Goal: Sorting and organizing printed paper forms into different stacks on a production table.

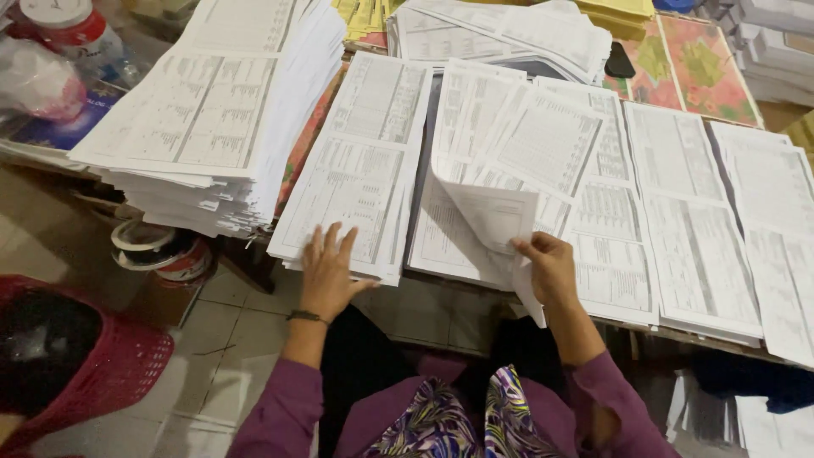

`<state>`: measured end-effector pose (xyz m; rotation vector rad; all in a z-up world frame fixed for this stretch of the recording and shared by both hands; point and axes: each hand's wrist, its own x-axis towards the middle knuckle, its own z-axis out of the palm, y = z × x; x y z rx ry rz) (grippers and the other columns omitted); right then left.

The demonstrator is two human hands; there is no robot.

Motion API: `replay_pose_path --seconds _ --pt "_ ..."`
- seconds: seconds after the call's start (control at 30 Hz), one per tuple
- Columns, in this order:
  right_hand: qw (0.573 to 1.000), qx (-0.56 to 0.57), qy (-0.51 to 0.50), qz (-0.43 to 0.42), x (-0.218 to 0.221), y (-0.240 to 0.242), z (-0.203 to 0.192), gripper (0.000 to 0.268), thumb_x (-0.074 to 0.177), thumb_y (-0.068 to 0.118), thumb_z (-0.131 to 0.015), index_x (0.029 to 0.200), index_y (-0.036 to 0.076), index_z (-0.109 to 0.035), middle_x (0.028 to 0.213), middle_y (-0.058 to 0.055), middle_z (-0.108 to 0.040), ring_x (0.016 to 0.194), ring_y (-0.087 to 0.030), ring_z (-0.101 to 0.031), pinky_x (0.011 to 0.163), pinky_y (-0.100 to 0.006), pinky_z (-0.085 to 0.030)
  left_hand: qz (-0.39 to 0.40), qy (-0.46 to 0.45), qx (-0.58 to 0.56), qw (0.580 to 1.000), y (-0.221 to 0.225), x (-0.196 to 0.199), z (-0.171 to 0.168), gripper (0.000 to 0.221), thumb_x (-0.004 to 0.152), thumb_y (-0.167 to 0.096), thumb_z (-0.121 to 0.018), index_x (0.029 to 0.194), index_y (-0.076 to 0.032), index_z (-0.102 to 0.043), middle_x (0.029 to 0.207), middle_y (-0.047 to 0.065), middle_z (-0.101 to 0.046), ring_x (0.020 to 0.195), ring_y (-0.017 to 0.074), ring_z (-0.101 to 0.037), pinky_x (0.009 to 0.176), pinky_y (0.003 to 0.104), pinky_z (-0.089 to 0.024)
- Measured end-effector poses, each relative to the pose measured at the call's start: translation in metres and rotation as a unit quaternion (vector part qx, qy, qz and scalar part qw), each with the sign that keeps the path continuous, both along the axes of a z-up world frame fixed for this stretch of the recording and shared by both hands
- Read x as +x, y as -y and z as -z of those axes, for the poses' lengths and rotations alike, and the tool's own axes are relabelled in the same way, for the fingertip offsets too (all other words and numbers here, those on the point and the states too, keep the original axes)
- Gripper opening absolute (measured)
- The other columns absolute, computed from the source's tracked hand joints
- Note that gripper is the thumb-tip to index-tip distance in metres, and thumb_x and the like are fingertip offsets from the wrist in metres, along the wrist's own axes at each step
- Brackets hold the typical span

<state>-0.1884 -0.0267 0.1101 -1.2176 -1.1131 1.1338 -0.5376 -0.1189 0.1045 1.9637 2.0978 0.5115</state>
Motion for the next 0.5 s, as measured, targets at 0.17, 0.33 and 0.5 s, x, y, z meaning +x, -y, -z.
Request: replay_pose_path --seconds 0.17,0.33,0.5 --pt "0.990 -0.092 -0.104 0.010 0.045 -0.022 0.032 0.011 0.096 0.011 -0.078 0.093 0.003 -0.071 0.081 -0.006 -0.065 0.076 -0.020 -0.063 0.071 -0.034 -0.051 0.002 -0.046 0.000 0.999 0.013 -0.041 0.054 0.047 0.084 -0.025 -0.083 0.128 -0.020 -0.067 0.159 0.011 -0.046 0.151 0.0451 -0.034 0.120 0.072 -0.022" --pt "0.984 -0.109 -0.141 0.004 0.085 -0.050 0.087 0.009 0.094 0.008 -0.078 0.098 0.009 -0.070 0.084 -0.003 -0.066 0.079 -0.019 -0.069 0.074 -0.032 -0.055 -0.065 0.124 0.067 0.988 -0.020 -0.077 0.081 0.023 0.104 -0.025 -0.060 0.120 -0.019 -0.075 0.105 0.012 -0.078 0.108 0.0352 -0.074 0.093 0.048 -0.059" --pt "0.987 -0.046 -0.145 0.052 0.119 -0.048 0.088 0.017 0.097 0.004 -0.070 0.109 0.016 -0.066 0.087 0.004 -0.064 0.084 -0.009 -0.071 0.083 -0.023 -0.057 -0.186 0.443 0.318 0.817 -0.052 -0.049 0.024 0.035 0.108 -0.009 -0.055 0.137 0.009 -0.060 0.138 0.036 -0.060 0.136 0.0425 -0.053 0.115 0.055 -0.041"
